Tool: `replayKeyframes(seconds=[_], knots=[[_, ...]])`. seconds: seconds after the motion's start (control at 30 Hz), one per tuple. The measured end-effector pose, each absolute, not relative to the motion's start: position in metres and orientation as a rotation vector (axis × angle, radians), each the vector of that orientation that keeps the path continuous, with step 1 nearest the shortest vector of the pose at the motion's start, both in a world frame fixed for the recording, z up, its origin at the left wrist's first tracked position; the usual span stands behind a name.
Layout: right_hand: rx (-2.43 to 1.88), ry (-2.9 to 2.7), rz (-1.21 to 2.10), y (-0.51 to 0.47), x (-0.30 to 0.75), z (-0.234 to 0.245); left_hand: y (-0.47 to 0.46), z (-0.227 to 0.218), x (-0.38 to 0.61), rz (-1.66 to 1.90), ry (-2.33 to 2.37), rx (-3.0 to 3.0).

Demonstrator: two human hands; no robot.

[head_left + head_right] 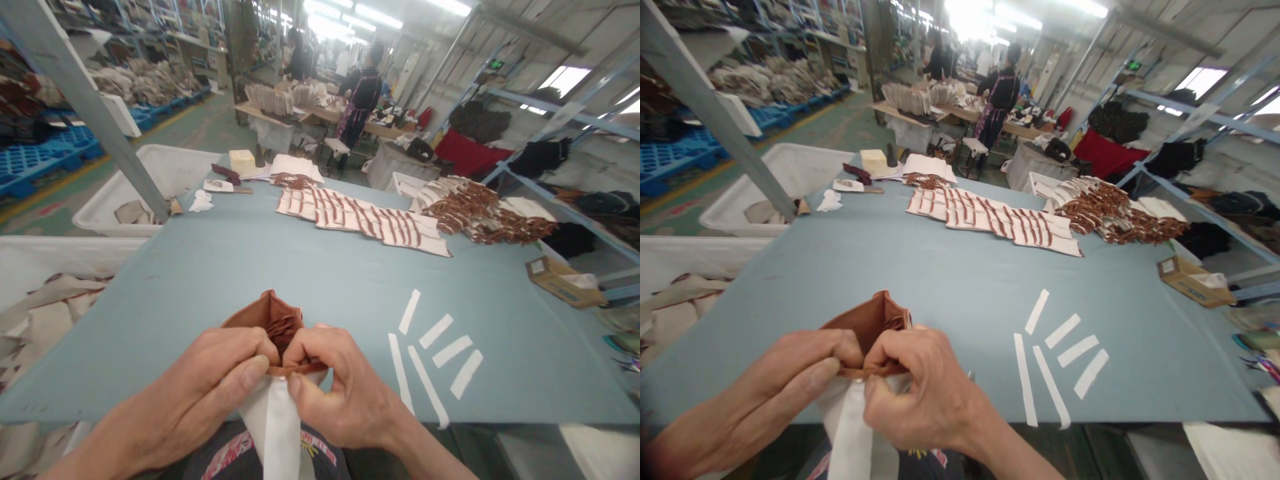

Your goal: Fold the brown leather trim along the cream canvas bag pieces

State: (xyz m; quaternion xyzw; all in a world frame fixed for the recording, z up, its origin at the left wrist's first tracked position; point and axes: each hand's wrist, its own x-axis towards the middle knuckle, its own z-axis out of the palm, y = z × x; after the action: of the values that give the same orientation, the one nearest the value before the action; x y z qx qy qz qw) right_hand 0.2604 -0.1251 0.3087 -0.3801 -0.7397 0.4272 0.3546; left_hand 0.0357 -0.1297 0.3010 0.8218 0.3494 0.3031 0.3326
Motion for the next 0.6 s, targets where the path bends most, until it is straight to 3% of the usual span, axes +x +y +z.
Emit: replayKeyframes(seconds=[0.13,0.4,0.6], knots=[[-0.898,-1.948,0.873,-0.126,0.261,0.298,-0.122,0.301,0.036,0.694,0.818,2.331],[-0.885,-1.96,0.983,-0.126,0.256,0.274,-0.112,0.253,0.022,0.819,0.744,2.416],[-0.845,-2.016,0.901,-0.123,0.262,0.276,-0.108,0.283,0.033,0.677,0.795,2.232]])
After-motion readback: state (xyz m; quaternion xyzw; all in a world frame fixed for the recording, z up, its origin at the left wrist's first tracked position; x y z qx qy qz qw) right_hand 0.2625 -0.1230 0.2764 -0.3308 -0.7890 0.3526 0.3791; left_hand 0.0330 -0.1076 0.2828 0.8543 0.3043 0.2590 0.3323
